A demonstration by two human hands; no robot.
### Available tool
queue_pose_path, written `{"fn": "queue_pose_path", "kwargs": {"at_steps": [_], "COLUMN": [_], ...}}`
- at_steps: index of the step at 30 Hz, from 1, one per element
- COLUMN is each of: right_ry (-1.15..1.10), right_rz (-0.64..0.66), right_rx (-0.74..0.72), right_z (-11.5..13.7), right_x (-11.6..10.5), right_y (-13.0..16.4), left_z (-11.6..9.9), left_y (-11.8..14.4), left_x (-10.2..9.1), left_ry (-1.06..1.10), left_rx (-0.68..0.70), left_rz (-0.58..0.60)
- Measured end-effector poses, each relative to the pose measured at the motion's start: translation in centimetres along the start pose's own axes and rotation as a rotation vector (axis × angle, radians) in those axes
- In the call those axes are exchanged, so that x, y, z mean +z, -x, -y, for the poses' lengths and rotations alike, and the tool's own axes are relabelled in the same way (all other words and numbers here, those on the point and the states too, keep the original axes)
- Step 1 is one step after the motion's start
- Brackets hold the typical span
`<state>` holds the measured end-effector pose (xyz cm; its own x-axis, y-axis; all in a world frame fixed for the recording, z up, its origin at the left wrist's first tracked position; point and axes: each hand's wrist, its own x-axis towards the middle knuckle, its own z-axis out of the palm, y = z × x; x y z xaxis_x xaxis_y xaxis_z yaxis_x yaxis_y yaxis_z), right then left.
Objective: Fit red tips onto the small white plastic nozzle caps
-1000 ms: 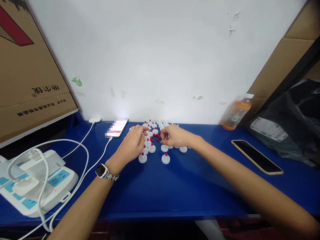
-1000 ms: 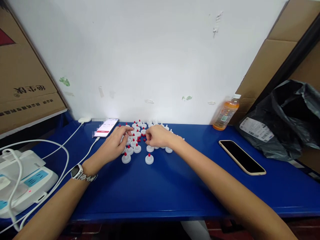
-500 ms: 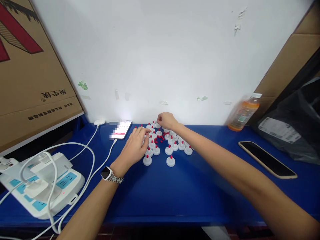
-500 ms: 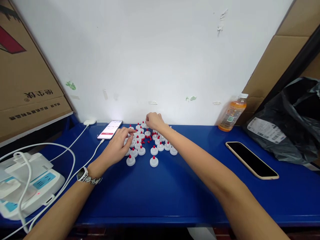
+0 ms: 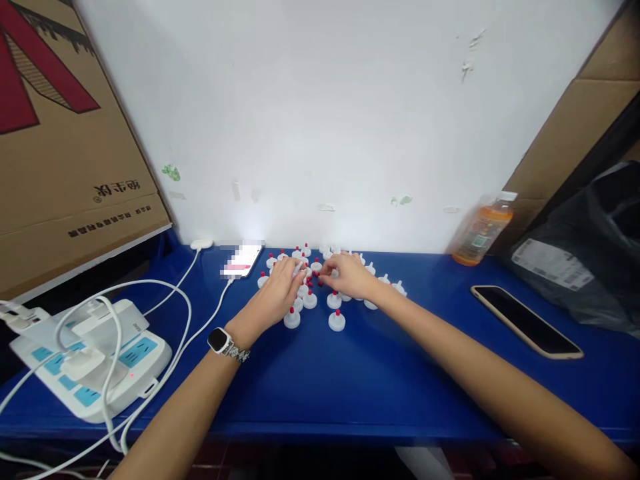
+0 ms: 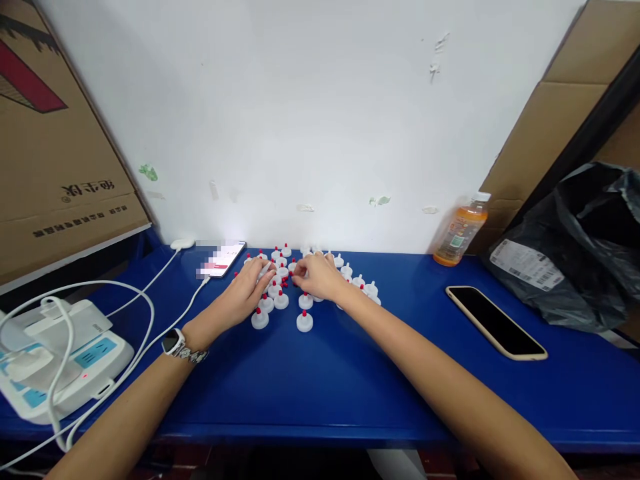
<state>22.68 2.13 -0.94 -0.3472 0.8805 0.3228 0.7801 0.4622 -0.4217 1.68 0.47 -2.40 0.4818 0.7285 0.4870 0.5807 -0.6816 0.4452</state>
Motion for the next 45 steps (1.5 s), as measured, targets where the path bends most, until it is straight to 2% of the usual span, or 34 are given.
{"fn": "queue_pose_path", "kwargs": {"at_steps": [2, 6, 11, 16, 22, 27, 37, 42, 45], "right_ry": [0.201, 0.411, 0.428, 0.247, -0.195, -0.493, -0.773, -0.836, -0.928], "right_rz": [0.080, 0.193, 0.244, 0.143, -0.111, -0.250, -0.265, -0.370, -0.304], "right_rx": [-0.040, -0.068, -0.056, -0.074, -0.023, 0.020, -0.001, 0.014, -0.004], "right_z": [-0.2, 0.2, 0.1, -0.1, 0.5, 0.3, 1.3, 1.7, 2.0], "right_x": [-0.1, -0.1, 0.5, 0.0, -1.0, -0.2, 0.7, 0.7, 0.8], "right_y": [-0.5, -1.8, -2.2, -1.2, 0.5, 1.3, 2.6, 3.1, 3.3], "left_z": [-0.1, -0.5, -0.2, 0.1, -1.2, -1.6, -1.5, -1.6, -1.4], "left_y": [0.0, 0.1, 0.4, 0.5, 0.4, 0.3, 0.3, 0.3, 0.5], "left_x": [-0.1, -0.3, -0.2, 0.0, -0.4, -0.2, 0.0, 0.1, 0.4], "left_ry": [0.045, 0.091, 0.063, 0.034, 0.036, 0.010, -0.019, -0.029, -0.037], "left_rx": [-0.035, -0.033, -0.009, 0.015, 0.042, 0.044, 0.070, 0.074, 0.093], "left_rz": [0.033, 0.082, 0.086, 0.069, 0.023, 0.044, 0.046, 0.039, 0.039]}}
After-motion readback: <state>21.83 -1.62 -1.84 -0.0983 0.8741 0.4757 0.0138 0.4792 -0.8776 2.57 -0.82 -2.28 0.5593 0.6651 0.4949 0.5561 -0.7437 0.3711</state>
